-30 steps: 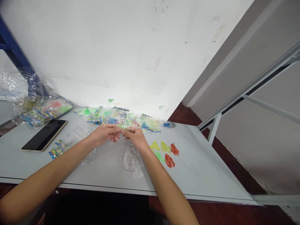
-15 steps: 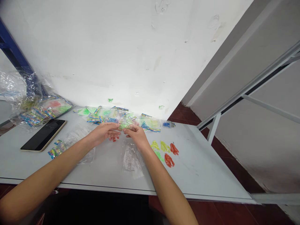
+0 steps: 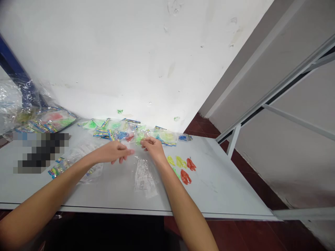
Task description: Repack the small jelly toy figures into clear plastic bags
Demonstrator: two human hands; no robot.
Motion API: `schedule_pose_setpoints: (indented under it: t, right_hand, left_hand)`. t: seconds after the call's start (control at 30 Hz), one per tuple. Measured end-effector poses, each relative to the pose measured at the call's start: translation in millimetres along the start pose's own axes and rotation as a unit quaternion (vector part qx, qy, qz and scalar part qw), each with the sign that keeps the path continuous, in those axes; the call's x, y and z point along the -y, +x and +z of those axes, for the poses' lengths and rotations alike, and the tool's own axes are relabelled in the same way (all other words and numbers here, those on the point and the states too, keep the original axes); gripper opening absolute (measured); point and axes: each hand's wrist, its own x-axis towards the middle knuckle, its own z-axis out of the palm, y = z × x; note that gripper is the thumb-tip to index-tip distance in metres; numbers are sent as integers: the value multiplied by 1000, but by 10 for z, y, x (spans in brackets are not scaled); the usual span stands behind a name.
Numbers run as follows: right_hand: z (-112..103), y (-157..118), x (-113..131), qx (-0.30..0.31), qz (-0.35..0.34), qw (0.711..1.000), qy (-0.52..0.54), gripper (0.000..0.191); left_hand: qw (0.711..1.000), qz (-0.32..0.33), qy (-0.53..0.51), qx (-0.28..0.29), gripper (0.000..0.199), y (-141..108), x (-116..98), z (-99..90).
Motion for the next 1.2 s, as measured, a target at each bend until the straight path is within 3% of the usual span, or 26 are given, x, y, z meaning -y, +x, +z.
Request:
schedule_pose_setpoints:
  t: [0.1,0.27,0.47,0.6,0.7,0.8,0.9,1.03,1.2]
  right_hand:
    - [-18,23,-18,-7,2,1000,-19,26]
    - [-32,25,-45,18,15,997,-72,22]
    - [-18,-56,-2,79,33,984,-157,22]
    - [-22,-50,-17,59,32,978,-199,25]
    - [-31,-17,-71,58,24,975,-213,31]
    - [-44,0,-110,67,0,969,-239,32]
    - [-64,-8,-94,56,-15,957,-284,29]
    - [-137,-17,4,-30,-29,936,-349,22]
    - [-462,1,159,-86,-29,914,-396,24]
  left_hand:
    - [994,-12,50,96,48,-27,22,202]
    - [986,-23,32,161,29,-27,38,399]
    - [982,-9,-1,186,25,-73,-20,168]
    - [973,9,-19,229,29,-82,-26,7]
    - [964,0,-14,264,24,-75,-29,26]
    - [962,-16,-9,271,23,-58,-5,119]
    - [960,-18,8,279,35,-43,45,185]
    - [960,-29,60,270,49,-47,69,165]
    - [966,-2,74,249,40,-68,11,56]
